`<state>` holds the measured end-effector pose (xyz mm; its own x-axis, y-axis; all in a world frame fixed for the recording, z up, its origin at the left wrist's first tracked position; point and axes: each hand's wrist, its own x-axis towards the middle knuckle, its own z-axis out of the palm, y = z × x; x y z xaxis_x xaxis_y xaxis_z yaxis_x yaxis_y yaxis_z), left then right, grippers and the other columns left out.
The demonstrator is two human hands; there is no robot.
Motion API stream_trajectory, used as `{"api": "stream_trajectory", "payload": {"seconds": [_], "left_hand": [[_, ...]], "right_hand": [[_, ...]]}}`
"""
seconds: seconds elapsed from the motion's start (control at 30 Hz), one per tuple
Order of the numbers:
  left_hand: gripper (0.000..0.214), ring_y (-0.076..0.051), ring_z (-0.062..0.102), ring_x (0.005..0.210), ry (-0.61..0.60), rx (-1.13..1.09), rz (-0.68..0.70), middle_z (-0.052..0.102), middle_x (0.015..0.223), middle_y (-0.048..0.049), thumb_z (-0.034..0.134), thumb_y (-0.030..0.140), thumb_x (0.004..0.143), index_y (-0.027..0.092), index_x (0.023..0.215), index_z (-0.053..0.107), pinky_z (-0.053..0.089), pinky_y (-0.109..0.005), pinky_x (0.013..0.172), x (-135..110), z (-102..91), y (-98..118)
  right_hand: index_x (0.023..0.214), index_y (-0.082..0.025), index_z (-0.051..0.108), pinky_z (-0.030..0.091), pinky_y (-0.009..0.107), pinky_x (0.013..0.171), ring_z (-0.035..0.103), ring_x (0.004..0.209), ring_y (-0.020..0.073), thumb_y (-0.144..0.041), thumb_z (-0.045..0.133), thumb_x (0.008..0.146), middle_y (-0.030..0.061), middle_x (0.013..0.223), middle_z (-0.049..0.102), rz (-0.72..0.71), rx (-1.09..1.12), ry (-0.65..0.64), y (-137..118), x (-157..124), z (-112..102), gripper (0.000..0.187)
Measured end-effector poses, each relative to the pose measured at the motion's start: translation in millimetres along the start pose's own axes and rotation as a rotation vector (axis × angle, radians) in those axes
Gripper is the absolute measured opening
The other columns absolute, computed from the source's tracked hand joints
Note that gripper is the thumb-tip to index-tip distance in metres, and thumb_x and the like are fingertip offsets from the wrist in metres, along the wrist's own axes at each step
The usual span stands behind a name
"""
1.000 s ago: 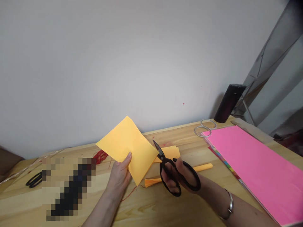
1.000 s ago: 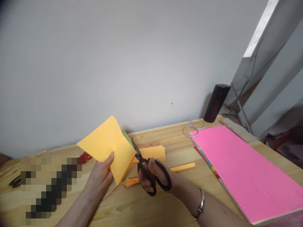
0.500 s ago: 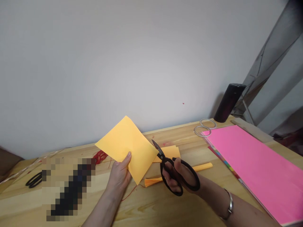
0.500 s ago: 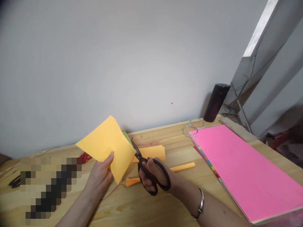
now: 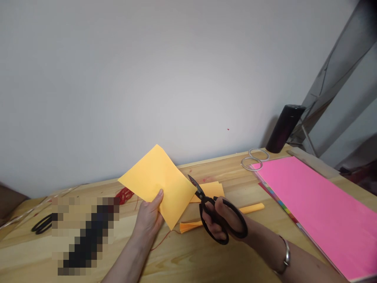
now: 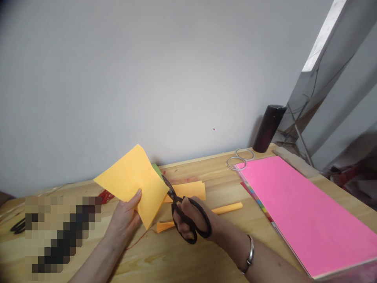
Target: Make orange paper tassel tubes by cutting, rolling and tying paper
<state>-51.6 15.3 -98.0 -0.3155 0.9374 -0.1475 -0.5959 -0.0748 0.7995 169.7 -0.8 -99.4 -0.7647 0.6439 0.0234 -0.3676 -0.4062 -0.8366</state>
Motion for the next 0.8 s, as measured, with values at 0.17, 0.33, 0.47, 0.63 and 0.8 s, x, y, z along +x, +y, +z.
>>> {"api": "stream_trajectory", "payload": {"seconds": [0.17, 0.33, 0.47, 0.63, 0.8], "left_hand": [[0.043, -0.021, 0.066, 0.093, 0.004, 0.002, 0.005, 0.07, 0.104, -0.008, 0.069, 0.012, 0.071, 0.019, 0.113, 0.062, 0.049, -0.037, 0.089, -2.0, 1.4, 0.9], [0.043, -0.022, 0.065, 0.095, -0.005, 0.026, 0.015, 0.071, 0.103, -0.0086, 0.069, 0.013, 0.071, 0.019, 0.113, 0.062, 0.049, -0.036, 0.089, -3.7, 2.0, 1.2], [0.044, -0.023, 0.065, 0.097, -0.008, 0.039, 0.015, 0.07, 0.103, -0.009, 0.07, 0.013, 0.07, 0.019, 0.113, 0.061, 0.049, -0.037, 0.09, -3.3, 2.2, 0.3], [0.046, -0.024, 0.063, 0.1, -0.013, 0.049, 0.025, 0.07, 0.104, -0.0097, 0.071, 0.014, 0.069, 0.018, 0.114, 0.061, 0.048, -0.038, 0.091, -3.2, 0.9, -0.5], [0.044, -0.023, 0.062, 0.102, -0.019, 0.045, 0.028, 0.07, 0.105, -0.0093, 0.07, 0.014, 0.071, 0.019, 0.114, 0.061, 0.048, -0.038, 0.092, -3.1, 0.8, -0.7]], "right_hand": [[0.071, -0.012, 0.049, 0.027, 0.017, 0.037, 0.034, 0.04, 0.0039, -0.074, 0.031, 0.076, -0.0053, 0.052, 0.038, -0.026, -0.021, -0.037, -0.7, 0.1, 0.4, 0.065], [0.072, -0.012, 0.05, 0.028, 0.018, 0.038, 0.035, 0.042, 0.0047, -0.076, 0.029, 0.075, -0.0045, 0.053, 0.039, -0.047, -0.047, -0.054, -0.9, -0.5, 0.0, 0.068], [0.077, -0.011, 0.052, 0.03, 0.018, 0.04, 0.036, 0.044, 0.0051, -0.076, 0.029, 0.075, -0.0039, 0.056, 0.04, -0.055, -0.042, -0.058, -1.2, -0.4, 0.1, 0.069], [0.077, -0.011, 0.052, 0.03, 0.019, 0.041, 0.036, 0.043, 0.0049, -0.077, 0.027, 0.075, -0.004, 0.056, 0.04, -0.068, -0.036, -0.064, 1.7, 0.4, -1.4, 0.07], [0.074, -0.013, 0.049, 0.029, 0.018, 0.039, 0.035, 0.041, 0.005, -0.077, 0.027, 0.074, -0.0045, 0.054, 0.039, -0.058, -0.029, -0.05, 6.0, 1.2, -3.8, 0.068]]}}
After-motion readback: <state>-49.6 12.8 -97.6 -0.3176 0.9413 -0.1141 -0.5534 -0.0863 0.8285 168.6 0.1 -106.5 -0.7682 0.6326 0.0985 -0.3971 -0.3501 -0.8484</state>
